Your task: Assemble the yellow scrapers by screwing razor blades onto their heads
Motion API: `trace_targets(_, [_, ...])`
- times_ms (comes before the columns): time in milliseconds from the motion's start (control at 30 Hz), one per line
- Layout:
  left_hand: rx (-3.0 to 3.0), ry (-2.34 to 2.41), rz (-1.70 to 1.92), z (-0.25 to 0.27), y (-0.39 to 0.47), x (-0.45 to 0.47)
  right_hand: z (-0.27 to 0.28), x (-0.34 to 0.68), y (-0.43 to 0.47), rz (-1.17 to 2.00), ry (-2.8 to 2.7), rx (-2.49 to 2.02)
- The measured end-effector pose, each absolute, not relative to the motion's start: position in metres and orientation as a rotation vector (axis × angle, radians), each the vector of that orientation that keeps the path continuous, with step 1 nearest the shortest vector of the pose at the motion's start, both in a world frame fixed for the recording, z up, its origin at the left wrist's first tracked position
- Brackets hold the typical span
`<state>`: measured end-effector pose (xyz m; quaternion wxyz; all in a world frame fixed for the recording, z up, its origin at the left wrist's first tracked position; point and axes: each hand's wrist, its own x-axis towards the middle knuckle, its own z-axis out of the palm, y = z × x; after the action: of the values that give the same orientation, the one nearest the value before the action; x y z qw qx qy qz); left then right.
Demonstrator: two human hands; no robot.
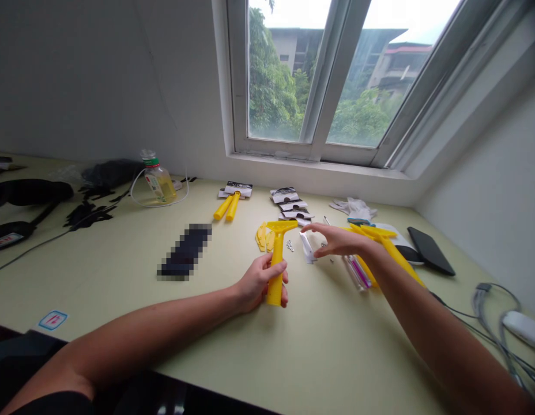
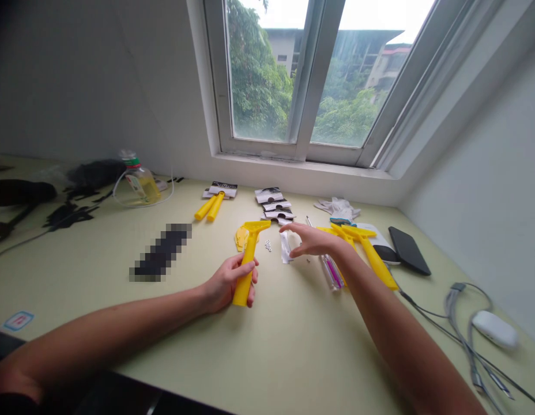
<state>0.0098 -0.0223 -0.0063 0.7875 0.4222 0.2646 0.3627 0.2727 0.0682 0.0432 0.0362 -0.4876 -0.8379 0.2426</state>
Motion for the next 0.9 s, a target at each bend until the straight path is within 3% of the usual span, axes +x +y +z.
trace_targets(600, [0.890, 0.541, 0.707, -0.009, -0.019, 0.007, 0.036, 0.266, 0.086, 0.633, -2.694, -1.503])
trace_targets(700, [0.881, 0.537, 0.700, -0.009, -0.018, 0.008, 0.040, 0.268, 0.086, 0.784, -2.546, -1.449])
trace_targets(900, [0.885, 0.537, 0.662, -0.006, -0.017, 0.006, 0.048, 0.279, 0.086, 1.420, -2.022, -1.264])
